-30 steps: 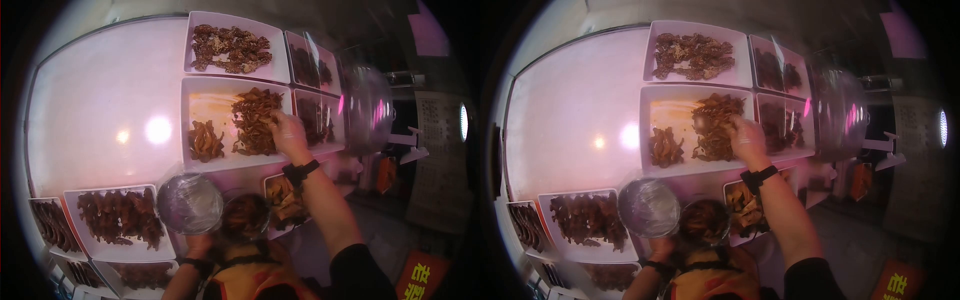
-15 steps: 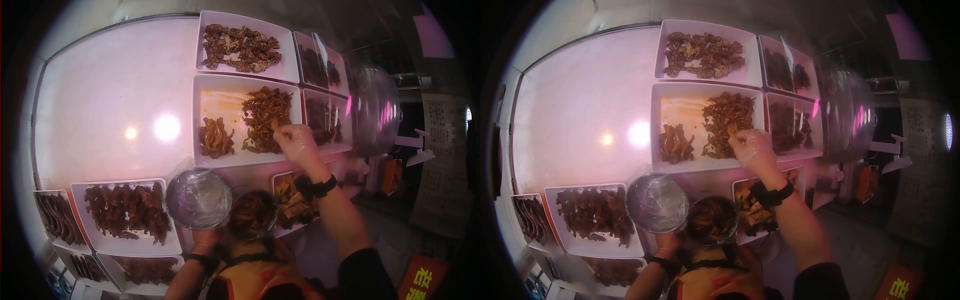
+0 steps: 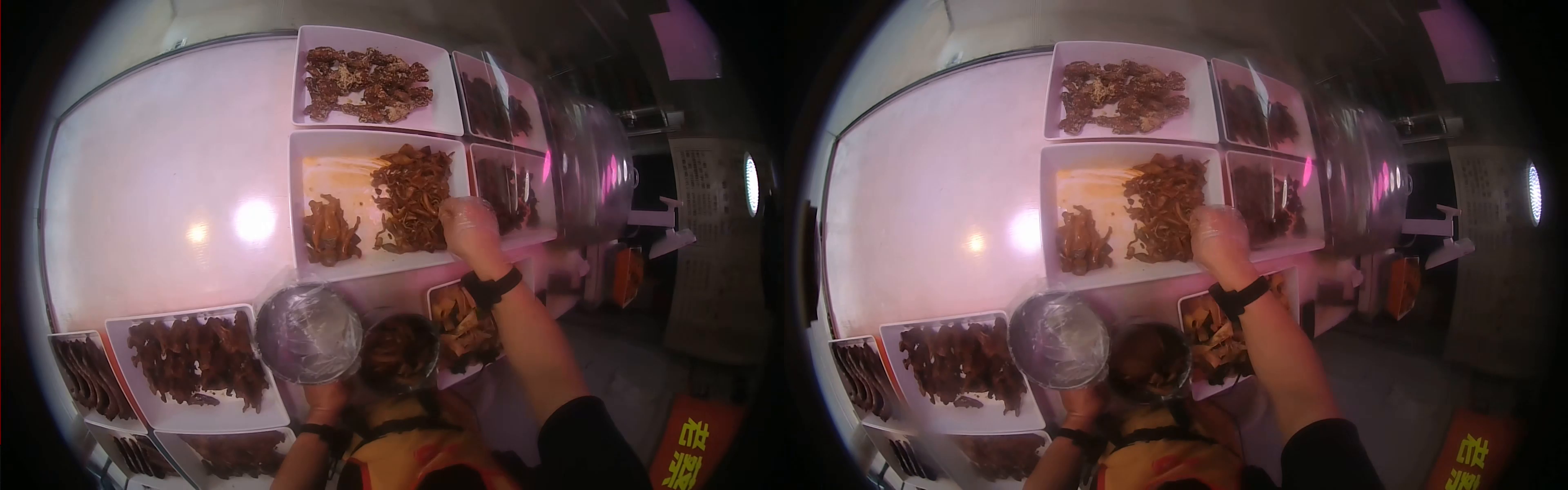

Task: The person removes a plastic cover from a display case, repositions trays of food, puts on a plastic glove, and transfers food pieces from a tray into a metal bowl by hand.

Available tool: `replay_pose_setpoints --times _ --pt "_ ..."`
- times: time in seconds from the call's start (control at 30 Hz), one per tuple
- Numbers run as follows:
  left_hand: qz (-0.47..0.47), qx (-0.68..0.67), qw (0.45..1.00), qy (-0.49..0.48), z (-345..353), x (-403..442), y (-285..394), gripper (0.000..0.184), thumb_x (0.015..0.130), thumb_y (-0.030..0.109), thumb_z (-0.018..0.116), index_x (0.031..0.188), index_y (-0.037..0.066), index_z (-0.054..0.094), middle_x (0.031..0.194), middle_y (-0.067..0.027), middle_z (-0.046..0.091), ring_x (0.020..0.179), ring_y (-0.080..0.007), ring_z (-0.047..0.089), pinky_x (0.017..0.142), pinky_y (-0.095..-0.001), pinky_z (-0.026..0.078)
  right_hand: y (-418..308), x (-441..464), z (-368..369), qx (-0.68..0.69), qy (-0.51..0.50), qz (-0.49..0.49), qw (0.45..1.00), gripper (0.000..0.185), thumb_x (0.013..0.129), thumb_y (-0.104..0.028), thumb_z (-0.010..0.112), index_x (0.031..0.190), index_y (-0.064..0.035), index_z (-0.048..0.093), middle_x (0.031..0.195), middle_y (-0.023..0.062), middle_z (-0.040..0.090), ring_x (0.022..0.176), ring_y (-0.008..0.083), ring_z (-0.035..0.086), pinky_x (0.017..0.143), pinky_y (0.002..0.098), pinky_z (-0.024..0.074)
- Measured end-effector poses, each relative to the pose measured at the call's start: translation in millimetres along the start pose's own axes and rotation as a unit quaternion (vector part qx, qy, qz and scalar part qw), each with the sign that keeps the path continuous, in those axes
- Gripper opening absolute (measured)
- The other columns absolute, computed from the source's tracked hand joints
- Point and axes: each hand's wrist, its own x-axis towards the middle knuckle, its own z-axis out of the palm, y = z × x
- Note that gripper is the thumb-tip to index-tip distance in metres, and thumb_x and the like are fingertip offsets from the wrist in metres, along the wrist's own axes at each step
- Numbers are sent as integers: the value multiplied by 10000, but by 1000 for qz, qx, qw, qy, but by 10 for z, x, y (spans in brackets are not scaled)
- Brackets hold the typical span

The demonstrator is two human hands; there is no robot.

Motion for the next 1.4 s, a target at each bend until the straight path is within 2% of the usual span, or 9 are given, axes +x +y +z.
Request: replay_pose_setpoints --times 0.3,0.5,0.63,0.7,0.8,0.93,1.13,1.23,1.4 --pt "-2 8 1000 -9 -61 -4 34 355 822 213 708 1175 183 717 1129 -133 708 1024 -388 659 858 -512 528 247 7 154 -62 -54 9 997 117 824 -147 699 886 -52 727 900 209 707 882 428 670 789 492 539" --pt "5 2 1000 7 -68 39 52 346 826 218 698 1170 184 721 1116 -132 711 1009 -386 663 847 -508 530 223 30 -290 102 -22 106 989 140 839 -160 651 873 -40 714 832 196 704 794 391 685 743 439 547" --pt "-16 -10 999 -26 -63 68 95 413 756 118 654 1166 113 702 1148 -174 687 1086 -415 629 924 -524 499 191 -27 -635 169 -29 74 982 126 843 -136 657 852 -12 681 744 158 663 690 247 639 704 378 522" --pt "-129 -64 986 -82 -108 59 126 396 792 143 663 1187 142 701 1160 -157 691 1090 -399 634 920 -507 505 211 -5 -673 190 -134 1 973 128 849 -134 657 825 -8 657 720 137 639 671 197 598 685 360 507" --pt "-142 -167 975 -38 -7 5 19 393 818 169 676 1210 171 699 1183 -143 691 1104 -381 637 920 -497 507 -226 -101 -854 178 -227 -3 958 143 858 -131 647 797 -2 626 701 115 604 657 162 552 660 356 489" --pt "-135 -125 983 -24 -44 45 71 401 820 172 680 1221 179 698 1195 -138 691 1114 -376 638 920 -493 509 -426 -95 -622 194 -246 -69 947 177 836 -160 638 779 6 616 695 137 594 641 228 566 653 382 480" --pt "-51 -58 997 -5 7 -19 -7 421 802 162 684 1222 183 701 1195 -135 693 1097 -381 642 922 -487 513 -522 132 -257 155 -272 -27 950 292 841 -261 599 782 18 657 729 217 625 681 336 609 676 439 486" --pt "-57 -49 996 -39 116 -108 -113 426 782 150 682 1207 179 710 1178 -135 699 1085 -385 646 920 -494 512 -568 142 -227 144 -292 -87 941 219 869 -183 584 767 11 603 658 109 560 625 192 529 629 365 466" --pt "-49 -55 997 -38 96 -108 -98 418 762 160 683 1179 162 718 1158 -135 707 1082 -389 646 921 -502 515 -578 174 -236 127 -287 -108 943 218 856 -174 575 767 19 624 677 145 583 632 258 556 643 382 475"
